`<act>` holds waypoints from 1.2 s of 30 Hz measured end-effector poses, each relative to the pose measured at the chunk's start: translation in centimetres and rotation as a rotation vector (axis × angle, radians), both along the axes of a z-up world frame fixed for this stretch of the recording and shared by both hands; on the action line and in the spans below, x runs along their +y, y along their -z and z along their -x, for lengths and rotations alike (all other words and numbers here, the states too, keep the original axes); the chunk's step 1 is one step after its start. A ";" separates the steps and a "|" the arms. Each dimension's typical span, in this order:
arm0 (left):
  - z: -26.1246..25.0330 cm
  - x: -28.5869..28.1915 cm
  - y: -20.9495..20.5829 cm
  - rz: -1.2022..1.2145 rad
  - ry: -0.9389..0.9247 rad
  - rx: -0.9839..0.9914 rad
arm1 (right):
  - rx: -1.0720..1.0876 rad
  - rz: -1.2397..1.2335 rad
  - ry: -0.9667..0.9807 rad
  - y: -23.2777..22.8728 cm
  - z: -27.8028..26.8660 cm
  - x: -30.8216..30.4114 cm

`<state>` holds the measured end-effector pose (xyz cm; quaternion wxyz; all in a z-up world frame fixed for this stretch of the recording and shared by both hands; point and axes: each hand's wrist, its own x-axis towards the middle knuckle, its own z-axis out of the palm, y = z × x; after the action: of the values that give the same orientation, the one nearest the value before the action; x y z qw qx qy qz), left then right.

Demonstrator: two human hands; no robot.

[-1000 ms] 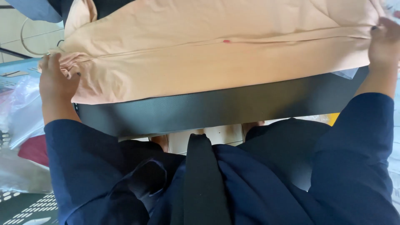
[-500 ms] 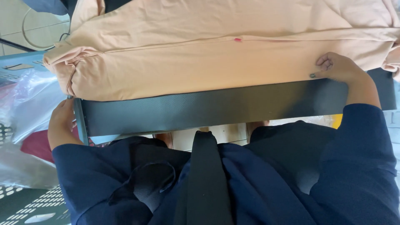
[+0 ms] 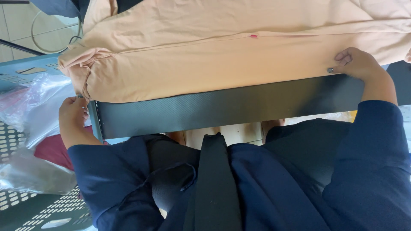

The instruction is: Thoroughly lint rolling a peach t-shirt, folding it into a neat rectangle, and placing it into a clear plastic bag for storage or sale.

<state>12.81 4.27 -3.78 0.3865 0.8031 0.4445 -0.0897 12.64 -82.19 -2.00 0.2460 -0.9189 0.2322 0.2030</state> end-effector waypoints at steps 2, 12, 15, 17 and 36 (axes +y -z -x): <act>-1.8 4.0 4.0 -0.018 -0.077 -0.003 | -0.015 -0.002 0.008 0.3 0.2 0.0; -5.3 -9.2 -8.4 0.056 0.780 -1.200 | -0.021 0.050 -0.022 0.3 1.4 1.5; -5.9 -2.3 -1.0 -0.382 0.510 -0.947 | 0.034 0.042 -0.025 -1.8 1.4 3.2; -4.9 1.1 2.9 -0.610 0.387 -0.715 | 0.087 0.032 0.002 -1.6 2.4 3.2; 1.9 8.9 4.6 -0.171 0.011 -0.745 | -0.434 -0.174 0.050 -2.8 3.6 0.1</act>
<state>10.93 13.21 -8.34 0.4527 0.8124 0.2749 0.2439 9.07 -82.11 0.81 0.3733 -0.9104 0.1781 0.0136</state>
